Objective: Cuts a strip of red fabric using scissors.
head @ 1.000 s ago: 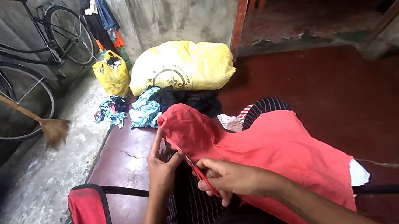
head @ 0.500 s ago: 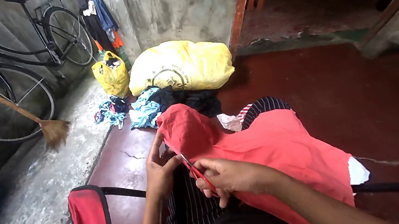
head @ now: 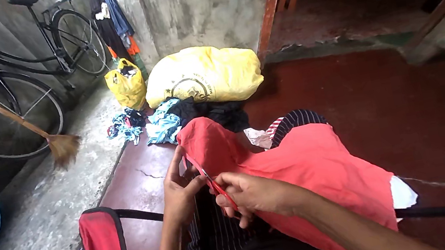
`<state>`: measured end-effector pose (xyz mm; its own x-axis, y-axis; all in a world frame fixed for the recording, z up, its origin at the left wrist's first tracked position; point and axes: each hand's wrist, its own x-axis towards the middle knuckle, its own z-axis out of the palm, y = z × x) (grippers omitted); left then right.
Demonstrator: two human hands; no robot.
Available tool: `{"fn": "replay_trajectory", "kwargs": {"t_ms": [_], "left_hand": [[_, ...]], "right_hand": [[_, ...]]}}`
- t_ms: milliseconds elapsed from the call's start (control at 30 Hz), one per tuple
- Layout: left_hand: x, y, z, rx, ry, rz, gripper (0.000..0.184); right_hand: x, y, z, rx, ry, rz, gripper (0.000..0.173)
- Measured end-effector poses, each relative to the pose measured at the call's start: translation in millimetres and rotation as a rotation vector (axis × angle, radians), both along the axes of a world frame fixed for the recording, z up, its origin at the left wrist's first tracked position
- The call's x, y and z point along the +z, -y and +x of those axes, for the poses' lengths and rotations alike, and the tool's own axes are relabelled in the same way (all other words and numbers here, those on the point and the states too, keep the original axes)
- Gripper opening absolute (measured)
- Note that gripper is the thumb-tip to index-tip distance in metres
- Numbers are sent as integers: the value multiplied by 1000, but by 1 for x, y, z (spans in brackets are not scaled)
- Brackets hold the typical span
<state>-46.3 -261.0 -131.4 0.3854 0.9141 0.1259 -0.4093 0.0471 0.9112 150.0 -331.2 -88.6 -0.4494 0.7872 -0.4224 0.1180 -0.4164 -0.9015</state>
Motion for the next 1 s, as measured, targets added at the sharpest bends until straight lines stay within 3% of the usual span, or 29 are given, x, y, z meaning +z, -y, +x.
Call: {"fn": "replay_trajectory", "kwargs": {"t_ms": [300,467,1000], "left_hand": [[1,-1,-1,16,18,6,87],[0,-1,-2,18,16,-5,90],[0,0,-5,-14,11,20,92]], "right_hand": [[4,-10,4,79,-65,11,35],[4,-8,1,13,-110,10,26],[12,-30,5,106,-44,3,25]]}}
